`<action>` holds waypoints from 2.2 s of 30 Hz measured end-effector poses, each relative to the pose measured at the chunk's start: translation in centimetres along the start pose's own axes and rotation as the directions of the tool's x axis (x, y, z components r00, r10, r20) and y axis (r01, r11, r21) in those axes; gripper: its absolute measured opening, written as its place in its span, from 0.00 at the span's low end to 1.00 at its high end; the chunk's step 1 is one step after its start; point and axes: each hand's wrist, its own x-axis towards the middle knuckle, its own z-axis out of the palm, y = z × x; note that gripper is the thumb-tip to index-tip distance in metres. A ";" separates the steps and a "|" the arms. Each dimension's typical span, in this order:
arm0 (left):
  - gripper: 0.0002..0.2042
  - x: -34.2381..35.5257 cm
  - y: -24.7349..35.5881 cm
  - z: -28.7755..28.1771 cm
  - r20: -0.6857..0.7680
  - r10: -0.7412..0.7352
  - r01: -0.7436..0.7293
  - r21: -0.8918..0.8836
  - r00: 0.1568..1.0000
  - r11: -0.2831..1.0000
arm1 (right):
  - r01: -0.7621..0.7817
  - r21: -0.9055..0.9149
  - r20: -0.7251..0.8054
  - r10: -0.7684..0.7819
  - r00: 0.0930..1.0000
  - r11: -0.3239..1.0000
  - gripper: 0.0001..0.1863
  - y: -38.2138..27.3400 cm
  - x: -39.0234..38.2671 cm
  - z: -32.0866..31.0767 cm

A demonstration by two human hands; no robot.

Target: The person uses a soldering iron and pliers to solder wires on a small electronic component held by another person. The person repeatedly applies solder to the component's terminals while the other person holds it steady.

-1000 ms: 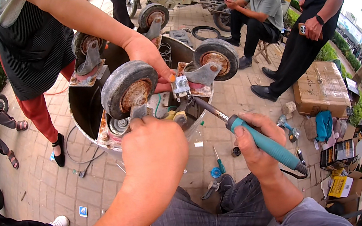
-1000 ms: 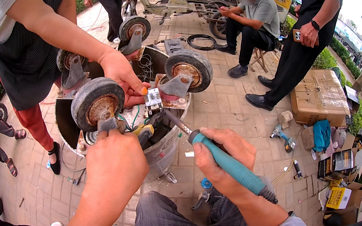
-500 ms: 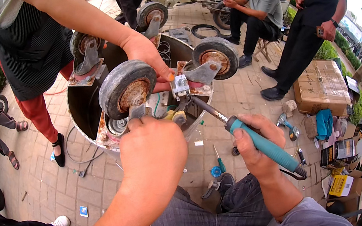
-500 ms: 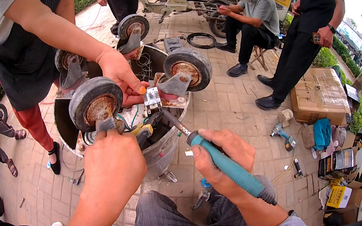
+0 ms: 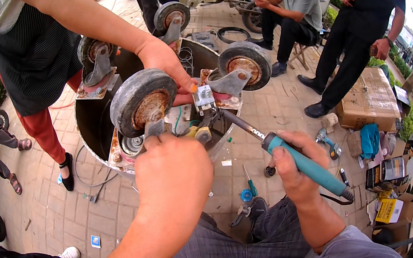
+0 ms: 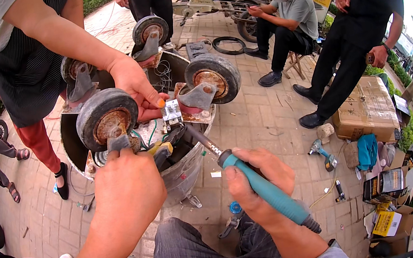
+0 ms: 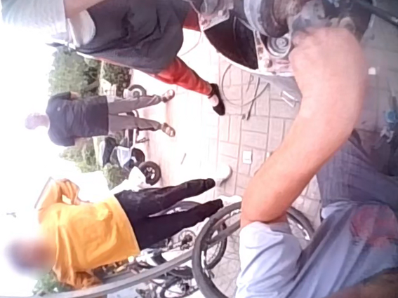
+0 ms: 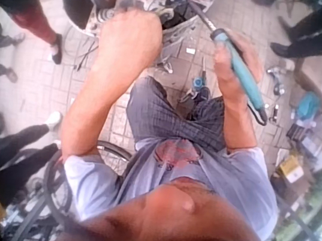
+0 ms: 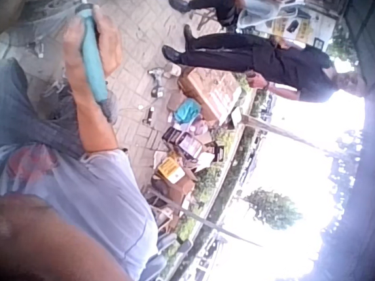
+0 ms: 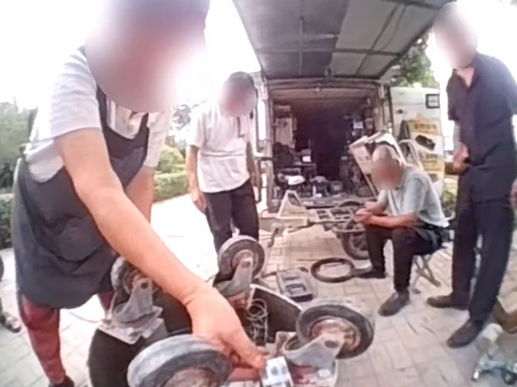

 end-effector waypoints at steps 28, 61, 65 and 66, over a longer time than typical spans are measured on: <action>0.06 0.2 0.0 0.0 0.008 0.021 -0.021 -0.031 1.000 0.999 | -0.279 0.489 0.383 0.084 0.920 0.826 0.16 8.4 7.7 -5.4; 0.06 0.2 -0.1 -0.6 0.025 0.034 -0.033 -0.017 0.999 0.999 | -0.032 0.390 0.416 -0.145 0.898 0.920 0.15 7.5 8.5 -5.2; 0.06 0.1 -0.2 -0.5 0.013 0.039 -0.039 -0.014 0.999 0.999 | -0.015 0.383 0.432 -0.164 0.887 0.924 0.15 7.2 8.6 -5.2; 0.06 0.1 -0.2 -0.5 0.011 0.040 -0.040 -0.014 0.999 0.999 | -0.010 0.380 0.440 -0.171 0.882 0.925 0.15 7.1 8.6 -5.2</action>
